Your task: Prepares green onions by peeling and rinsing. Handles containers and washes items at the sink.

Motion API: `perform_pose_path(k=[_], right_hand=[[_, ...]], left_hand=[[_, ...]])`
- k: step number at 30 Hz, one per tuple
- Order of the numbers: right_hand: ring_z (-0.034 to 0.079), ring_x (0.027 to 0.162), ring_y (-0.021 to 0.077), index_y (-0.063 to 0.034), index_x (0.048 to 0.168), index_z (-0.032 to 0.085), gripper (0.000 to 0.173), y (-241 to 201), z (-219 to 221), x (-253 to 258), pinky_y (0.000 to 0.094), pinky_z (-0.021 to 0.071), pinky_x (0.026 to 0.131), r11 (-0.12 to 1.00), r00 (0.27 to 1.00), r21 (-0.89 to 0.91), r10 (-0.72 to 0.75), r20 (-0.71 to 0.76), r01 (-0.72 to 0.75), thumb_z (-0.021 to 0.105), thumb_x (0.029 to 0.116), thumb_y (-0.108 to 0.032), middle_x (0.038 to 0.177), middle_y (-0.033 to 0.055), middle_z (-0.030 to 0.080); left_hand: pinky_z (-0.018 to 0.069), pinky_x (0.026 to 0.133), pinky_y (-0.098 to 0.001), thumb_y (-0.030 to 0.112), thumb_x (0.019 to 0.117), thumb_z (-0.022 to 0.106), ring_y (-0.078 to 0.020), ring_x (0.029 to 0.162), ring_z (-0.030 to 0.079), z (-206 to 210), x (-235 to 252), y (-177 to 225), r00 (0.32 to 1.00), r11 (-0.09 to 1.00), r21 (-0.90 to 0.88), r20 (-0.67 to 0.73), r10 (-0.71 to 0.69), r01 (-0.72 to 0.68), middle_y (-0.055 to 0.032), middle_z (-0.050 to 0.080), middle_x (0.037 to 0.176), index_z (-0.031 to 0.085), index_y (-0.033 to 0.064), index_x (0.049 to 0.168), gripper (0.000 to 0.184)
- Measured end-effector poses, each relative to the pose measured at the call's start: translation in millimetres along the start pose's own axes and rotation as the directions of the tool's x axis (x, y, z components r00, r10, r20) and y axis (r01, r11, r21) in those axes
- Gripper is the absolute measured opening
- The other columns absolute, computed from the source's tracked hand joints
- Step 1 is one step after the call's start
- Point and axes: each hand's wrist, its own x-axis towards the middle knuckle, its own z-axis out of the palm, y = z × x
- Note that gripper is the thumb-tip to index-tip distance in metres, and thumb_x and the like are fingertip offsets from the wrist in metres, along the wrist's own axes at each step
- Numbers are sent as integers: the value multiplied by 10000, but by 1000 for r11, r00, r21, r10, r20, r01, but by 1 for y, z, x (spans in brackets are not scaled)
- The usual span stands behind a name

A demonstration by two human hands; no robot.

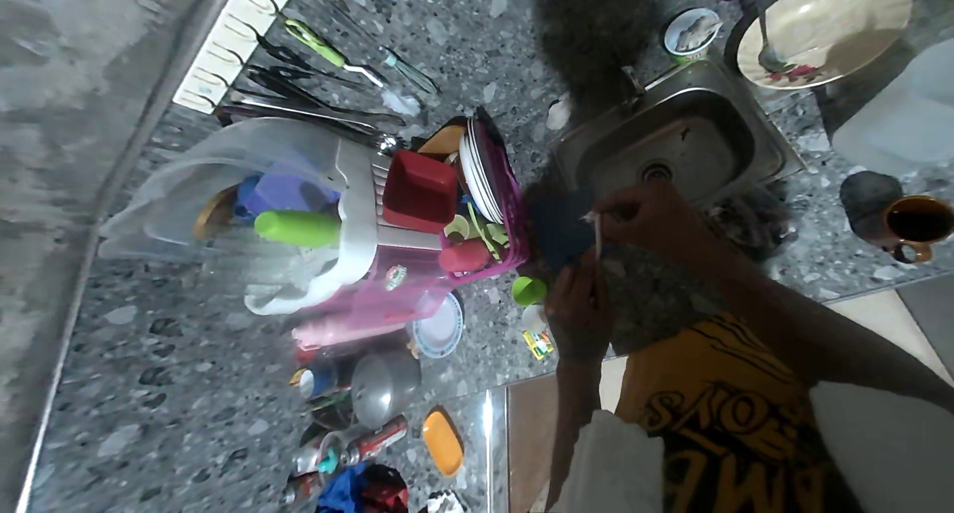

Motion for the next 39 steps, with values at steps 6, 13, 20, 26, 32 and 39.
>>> perform_pose_path(k=[6,13,20,26,32,39], right_hand=[[721,688,71,-87,1057,756,106,1,-5,0,256,634,676,998,999,61,19,42,-22,675,1000,-126,819,4,751],[739,780,96,-53,1108,742,153,-3,-11,-2,254,638,746,971,997,235,23,75,-40,717,967,-108,906,29,762],[735,771,122,-108,1080,751,218,1,-8,2,293,641,737,971,990,191,139,35,-143,822,888,-183,906,33,752],[741,770,137,-89,1095,747,183,-3,-6,2,303,644,732,975,990,171,138,27,-140,781,923,-142,910,53,753],[673,738,109,-132,1058,750,136,9,-3,2,315,587,675,1000,991,14,19,-129,-18,774,928,-163,902,17,727],[705,791,91,-117,1105,736,151,9,-10,4,276,608,723,991,1000,133,7,-3,-7,733,968,-182,941,7,744]], left_hand=[[530,560,-205,81,928,641,-93,590,614,0,0,1,1000,1000,7,-17,-18,18,-109,688,779,776,-23,1069,221],[505,535,-180,91,947,630,-52,565,575,-2,2,1,997,997,-37,-35,-62,60,-86,668,756,768,-30,1066,218],[518,545,-216,97,950,636,-102,574,591,3,0,0,999,999,31,-40,-16,18,-97,659,749,770,-23,1078,220],[538,568,-241,90,940,636,-131,598,619,4,-2,-2,999,998,63,-35,16,-14,-113,672,759,768,-28,1085,229],[532,618,-161,104,967,642,-19,640,619,-7,3,6,984,976,-145,-52,-172,163,-83,715,805,765,-39,1060,211],[444,484,-161,61,1010,587,15,539,519,-18,9,-1,891,675,-601,161,-423,429,25,683,751,749,-23,1064,190]])
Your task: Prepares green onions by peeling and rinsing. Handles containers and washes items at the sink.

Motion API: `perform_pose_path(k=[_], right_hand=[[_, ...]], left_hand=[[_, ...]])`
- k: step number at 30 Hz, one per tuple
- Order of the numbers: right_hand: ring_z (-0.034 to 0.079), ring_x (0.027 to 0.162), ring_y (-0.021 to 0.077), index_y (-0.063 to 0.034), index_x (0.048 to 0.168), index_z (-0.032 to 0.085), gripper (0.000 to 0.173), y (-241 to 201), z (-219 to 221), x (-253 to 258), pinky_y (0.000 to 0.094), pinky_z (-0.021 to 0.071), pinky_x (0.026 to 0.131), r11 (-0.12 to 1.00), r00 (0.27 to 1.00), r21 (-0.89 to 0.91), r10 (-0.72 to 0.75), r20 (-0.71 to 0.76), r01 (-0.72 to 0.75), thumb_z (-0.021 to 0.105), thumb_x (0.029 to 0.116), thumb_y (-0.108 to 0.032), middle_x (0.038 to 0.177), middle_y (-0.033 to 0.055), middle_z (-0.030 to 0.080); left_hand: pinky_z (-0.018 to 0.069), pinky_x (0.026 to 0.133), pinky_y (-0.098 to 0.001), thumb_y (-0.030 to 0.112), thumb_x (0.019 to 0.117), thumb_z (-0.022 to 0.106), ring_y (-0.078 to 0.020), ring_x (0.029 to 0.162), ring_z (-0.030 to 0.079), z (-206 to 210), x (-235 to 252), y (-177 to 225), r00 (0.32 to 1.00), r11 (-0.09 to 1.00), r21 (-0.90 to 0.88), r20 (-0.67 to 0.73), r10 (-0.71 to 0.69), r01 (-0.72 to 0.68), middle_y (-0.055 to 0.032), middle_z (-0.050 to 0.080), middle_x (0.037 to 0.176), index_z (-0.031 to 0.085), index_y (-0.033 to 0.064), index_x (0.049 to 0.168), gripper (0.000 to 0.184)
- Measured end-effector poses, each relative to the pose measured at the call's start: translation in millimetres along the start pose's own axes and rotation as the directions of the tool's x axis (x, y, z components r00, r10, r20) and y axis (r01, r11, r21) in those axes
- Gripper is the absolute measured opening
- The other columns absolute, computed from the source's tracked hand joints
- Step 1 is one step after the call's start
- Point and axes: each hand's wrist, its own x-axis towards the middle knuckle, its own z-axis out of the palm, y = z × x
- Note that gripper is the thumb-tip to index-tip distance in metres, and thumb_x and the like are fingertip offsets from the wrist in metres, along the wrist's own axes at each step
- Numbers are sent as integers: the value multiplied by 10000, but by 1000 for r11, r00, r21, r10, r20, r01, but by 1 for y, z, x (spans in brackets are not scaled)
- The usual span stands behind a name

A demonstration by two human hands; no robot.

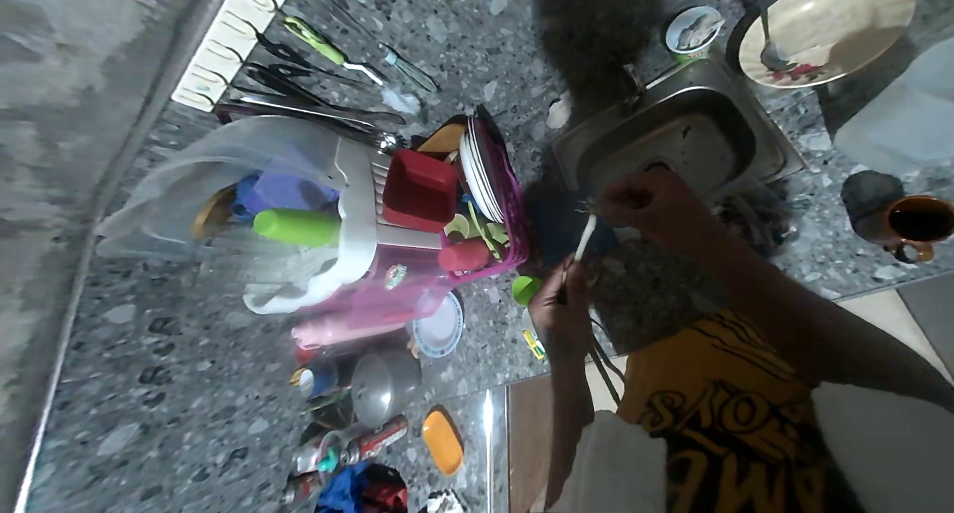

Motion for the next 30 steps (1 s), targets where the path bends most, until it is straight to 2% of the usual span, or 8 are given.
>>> perform_pose_path(k=[3,6,10,13,16,20,24,30], right_hand=[[744,870,134,-58,1174,721,191,-5,3,-3,288,633,809,992,995,127,-5,101,-7,621,1011,-49,1015,50,764],[742,855,137,-54,1152,728,175,-6,2,-4,297,633,811,985,991,173,-26,131,3,642,1020,-131,972,51,760],[728,757,79,-110,1051,771,145,-14,2,-2,266,625,721,1000,994,-15,-25,108,26,704,990,-224,851,-8,764],[720,714,62,-111,1025,764,111,-16,-5,3,261,637,690,985,979,-107,-114,169,133,717,974,-197,818,-21,744],[659,662,27,-153,977,762,83,-16,-12,9,236,583,612,945,942,-181,-223,249,272,740,906,-189,795,-53,717],[609,607,26,-120,902,752,63,-22,-15,8,217,532,559,927,925,-204,-251,284,314,788,858,-147,733,-39,682],[634,620,37,-105,873,743,46,-25,-9,1,220,549,569,924,928,-209,-262,263,320,784,859,-121,736,-22,695],[624,616,17,-117,870,724,63,-21,-4,-4,207,550,563,906,914,-202,-318,253,371,778,845,-138,726,-43,677]], left_hand=[[413,461,-176,73,1018,575,-11,506,478,-3,2,-1,996,992,-88,30,-87,89,22,654,722,750,-15,1062,201],[408,461,-171,66,1021,570,-6,508,473,-3,2,-3,998,993,-96,37,-58,61,17,655,723,746,-27,1071,205],[517,639,-130,30,978,615,35,690,608,-6,2,-2,982,962,195,35,186,-189,-19,722,851,748,-48,1084,187],[528,654,-161,59,945,642,-17,689,611,-14,7,-2,932,845,396,115,343,-359,-64,696,814,772,-30,1064,197],[536,643,-190,97,949,648,-57,677,611,-24,13,2,895,763,470,189,405,-444,-78,670,800,788,11,1055,195],[545,637,-218,124,939,653,-89,690,627,-33,20,10,865,680,536,264,428,-500,-85,676,812,798,43,1044,197],[594,734,-322,276,961,680,-152,808,702,-26,26,19,882,613,635,308,357,-470,-59,730,875,808,119,1034,215],[563,740,-320,264,960,685,-147,788,672,-16,32,14,875,631,610,276,398,-479,-29,721,802,826,132,981,194]])
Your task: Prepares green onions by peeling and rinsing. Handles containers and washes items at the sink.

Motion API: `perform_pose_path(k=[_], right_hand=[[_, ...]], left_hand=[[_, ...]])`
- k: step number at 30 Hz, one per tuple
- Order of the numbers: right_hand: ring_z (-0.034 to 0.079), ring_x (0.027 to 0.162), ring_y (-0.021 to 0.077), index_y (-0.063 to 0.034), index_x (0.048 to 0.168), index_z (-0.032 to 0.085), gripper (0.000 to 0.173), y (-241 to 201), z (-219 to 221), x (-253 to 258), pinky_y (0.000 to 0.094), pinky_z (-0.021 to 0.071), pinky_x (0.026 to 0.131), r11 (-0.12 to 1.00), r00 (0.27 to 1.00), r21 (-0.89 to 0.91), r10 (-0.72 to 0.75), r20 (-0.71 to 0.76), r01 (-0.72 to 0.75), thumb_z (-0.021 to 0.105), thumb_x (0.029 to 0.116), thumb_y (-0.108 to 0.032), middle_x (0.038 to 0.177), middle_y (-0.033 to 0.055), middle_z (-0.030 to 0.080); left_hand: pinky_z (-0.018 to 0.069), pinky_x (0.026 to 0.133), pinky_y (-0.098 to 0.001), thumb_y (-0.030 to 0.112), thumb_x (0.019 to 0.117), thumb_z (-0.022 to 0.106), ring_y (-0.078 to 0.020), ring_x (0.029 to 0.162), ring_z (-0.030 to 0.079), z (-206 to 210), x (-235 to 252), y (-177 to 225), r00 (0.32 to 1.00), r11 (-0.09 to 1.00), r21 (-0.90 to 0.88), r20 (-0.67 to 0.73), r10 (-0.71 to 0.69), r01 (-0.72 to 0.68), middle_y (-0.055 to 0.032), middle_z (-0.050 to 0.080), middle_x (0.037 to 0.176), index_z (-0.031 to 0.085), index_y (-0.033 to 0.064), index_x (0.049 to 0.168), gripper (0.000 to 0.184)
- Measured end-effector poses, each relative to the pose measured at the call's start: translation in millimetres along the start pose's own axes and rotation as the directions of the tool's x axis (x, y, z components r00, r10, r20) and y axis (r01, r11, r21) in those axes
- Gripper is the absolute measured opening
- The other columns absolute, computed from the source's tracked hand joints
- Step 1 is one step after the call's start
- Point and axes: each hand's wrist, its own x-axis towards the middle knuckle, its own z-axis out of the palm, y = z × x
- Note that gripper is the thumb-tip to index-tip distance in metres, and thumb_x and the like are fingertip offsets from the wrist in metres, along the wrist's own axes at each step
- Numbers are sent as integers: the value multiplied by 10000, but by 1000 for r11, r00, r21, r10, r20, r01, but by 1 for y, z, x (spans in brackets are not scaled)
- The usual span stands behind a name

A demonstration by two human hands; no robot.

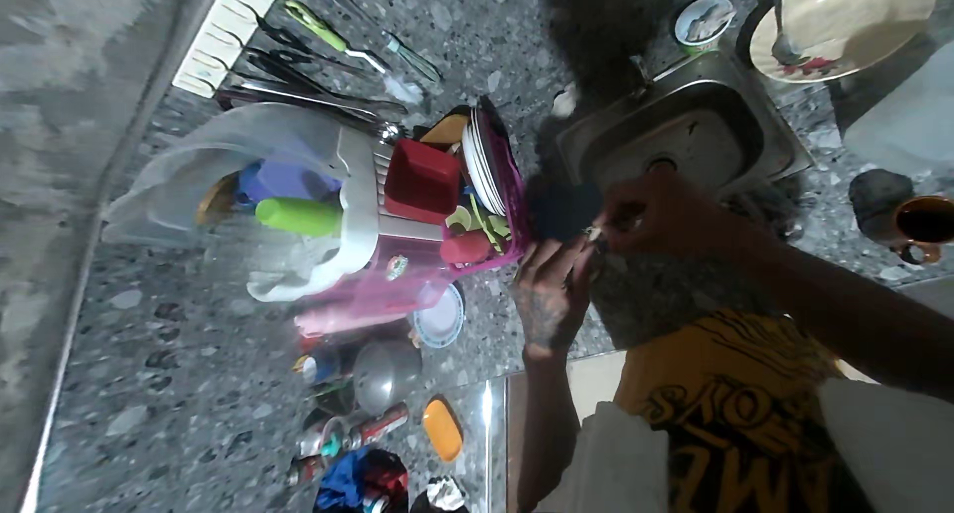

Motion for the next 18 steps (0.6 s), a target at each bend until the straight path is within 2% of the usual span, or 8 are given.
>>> perform_pose_path(k=[6,11,14,18], right_hand=[[610,591,28,-90,844,710,78,13,8,0,200,530,528,984,999,177,-3,-35,9,781,813,-88,730,-26,679],[611,571,50,-63,832,690,74,8,13,-2,215,544,531,939,992,330,122,-40,-102,753,820,-26,692,-6,665],[664,593,78,-47,840,685,67,7,17,-3,225,582,565,890,982,428,186,-28,-156,733,868,-9,711,14,706],[685,615,116,-23,833,660,109,10,22,-3,260,606,605,786,956,564,293,17,-252,658,935,16,722,52,710]], left_hand=[[531,736,-277,241,941,715,-105,771,635,6,0,-10,999,993,-115,-46,11,-16,-4,698,764,829,125,963,163],[520,760,-245,208,946,724,-67,800,625,15,-6,-18,996,953,-302,-76,-48,23,13,698,788,822,103,953,144],[528,734,-218,195,947,728,-43,783,615,20,-9,-19,992,912,-406,-75,-102,63,18,678,796,814,80,946,144],[534,722,-230,155,942,716,-50,787,625,28,-12,-20,986,869,-484,-67,-155,104,12,692,832,811,70,965,129]])
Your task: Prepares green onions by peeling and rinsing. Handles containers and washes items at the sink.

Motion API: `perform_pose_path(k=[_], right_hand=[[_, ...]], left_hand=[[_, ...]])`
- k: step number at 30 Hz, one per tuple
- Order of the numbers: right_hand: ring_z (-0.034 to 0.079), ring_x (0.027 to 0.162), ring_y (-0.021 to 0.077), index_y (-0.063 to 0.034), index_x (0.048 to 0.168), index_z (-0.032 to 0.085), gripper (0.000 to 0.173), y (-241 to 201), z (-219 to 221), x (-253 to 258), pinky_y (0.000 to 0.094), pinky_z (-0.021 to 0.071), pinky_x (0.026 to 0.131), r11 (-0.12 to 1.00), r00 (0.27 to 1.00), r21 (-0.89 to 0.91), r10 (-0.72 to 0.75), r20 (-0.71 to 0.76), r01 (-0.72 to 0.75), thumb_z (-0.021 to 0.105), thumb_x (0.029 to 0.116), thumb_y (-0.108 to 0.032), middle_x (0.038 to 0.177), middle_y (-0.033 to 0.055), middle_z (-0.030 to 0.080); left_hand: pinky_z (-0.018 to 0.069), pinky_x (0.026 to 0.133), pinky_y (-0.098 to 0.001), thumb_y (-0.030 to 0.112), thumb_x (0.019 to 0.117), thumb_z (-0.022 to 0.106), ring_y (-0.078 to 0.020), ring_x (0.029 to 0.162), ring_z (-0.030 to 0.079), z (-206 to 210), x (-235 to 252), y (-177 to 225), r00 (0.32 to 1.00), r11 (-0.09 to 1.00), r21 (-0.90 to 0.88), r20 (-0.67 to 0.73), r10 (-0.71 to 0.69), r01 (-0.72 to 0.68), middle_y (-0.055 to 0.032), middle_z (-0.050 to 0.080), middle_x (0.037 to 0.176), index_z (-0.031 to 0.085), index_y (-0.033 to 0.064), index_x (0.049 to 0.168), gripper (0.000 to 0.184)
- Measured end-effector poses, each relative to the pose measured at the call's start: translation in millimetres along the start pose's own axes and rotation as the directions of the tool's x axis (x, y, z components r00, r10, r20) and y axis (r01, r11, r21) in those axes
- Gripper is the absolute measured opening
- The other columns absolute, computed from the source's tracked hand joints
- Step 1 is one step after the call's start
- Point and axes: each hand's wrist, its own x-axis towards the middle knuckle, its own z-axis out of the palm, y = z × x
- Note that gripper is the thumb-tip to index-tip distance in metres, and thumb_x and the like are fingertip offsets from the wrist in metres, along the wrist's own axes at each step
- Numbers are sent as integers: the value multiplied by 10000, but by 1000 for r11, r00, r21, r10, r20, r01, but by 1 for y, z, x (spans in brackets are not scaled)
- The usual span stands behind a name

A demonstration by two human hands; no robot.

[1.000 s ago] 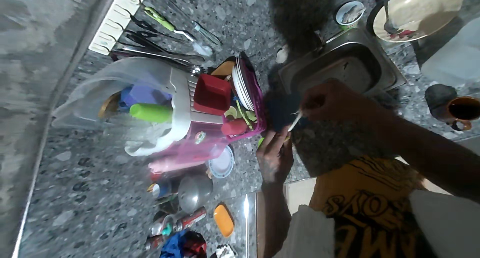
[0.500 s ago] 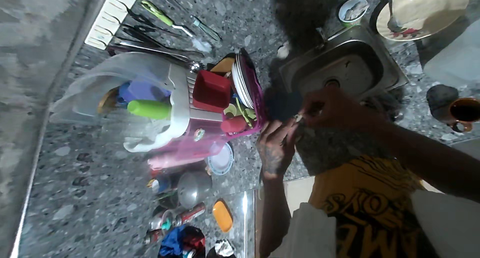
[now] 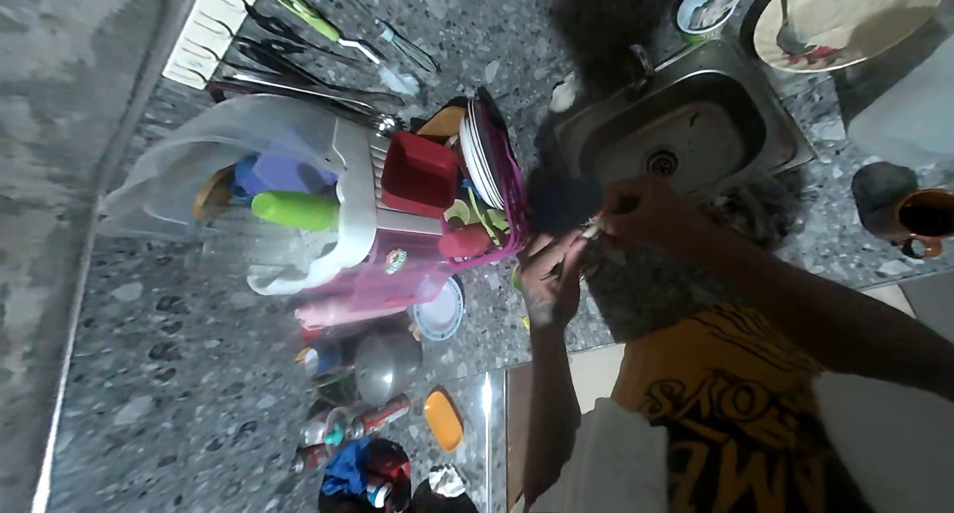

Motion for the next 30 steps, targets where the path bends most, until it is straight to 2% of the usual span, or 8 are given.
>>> perform_pose_path(k=[8,10,13,17,20,24,28,30], right_hand=[[682,695,93,-42,923,613,138,4,3,3,240,598,688,949,973,218,225,40,-229,528,1031,-26,801,27,702],[699,740,118,-16,1045,641,84,6,-1,4,272,613,719,977,985,137,153,77,-162,564,1019,-36,868,58,716],[677,737,95,-68,1192,687,274,5,-7,3,265,602,678,983,989,-169,-52,136,75,728,949,-187,907,31,715],[620,641,47,-106,1017,724,164,-1,-2,1,225,544,587,912,988,-379,-132,84,155,734,960,-260,773,-23,676],[660,678,61,-74,980,719,131,4,5,0,220,574,630,967,993,-226,-115,22,117,719,972,-205,785,-8,700],[677,750,81,-43,1020,723,103,14,17,-4,238,595,721,999,996,44,31,-83,-28,672,1000,-130,854,15,720],[671,768,81,-74,1074,750,187,25,16,-5,241,585,734,990,980,39,138,-146,-134,685,1002,-234,868,3,721],[690,807,92,-95,1102,750,229,34,8,-3,268,597,774,983,965,-16,174,-197,-180,686,1002,-291,899,3,734]], left_hand=[[553,711,-211,165,976,674,-35,786,640,6,0,-1,998,994,-94,-22,-58,55,13,702,859,791,47,973,167],[550,713,-214,181,986,663,-38,787,638,4,1,-1,998,997,-48,-14,-57,56,14,699,852,792,55,971,182],[555,725,-231,198,988,654,-47,791,645,1,2,-3,999,998,53,-9,-42,43,5,700,842,790,56,962,198],[563,748,-247,221,999,641,-57,810,654,2,4,1,998,994,97,-35,-43,46,3,701,852,782,60,941,221],[561,689,-226,166,1012,615,-39,751,642,11,4,4,992,995,-35,-91,-93,90,10,692,830,758,37,929,210],[557,646,-243,140,1037,553,-62,713,642,21,2,3,971,957,-251,-152,-184,142,4,709,845,745,50,942,232],[498,579,-222,174,1067,491,-38,608,548,20,-1,-5,948,908,-371,-166,-270,193,53,594,701,724,79,961,273],[495,586,-209,187,1087,454,-23,611,538,9,-2,-14,931,896,-378,-182,-317,231,75,575,699,712,95,987,292]])
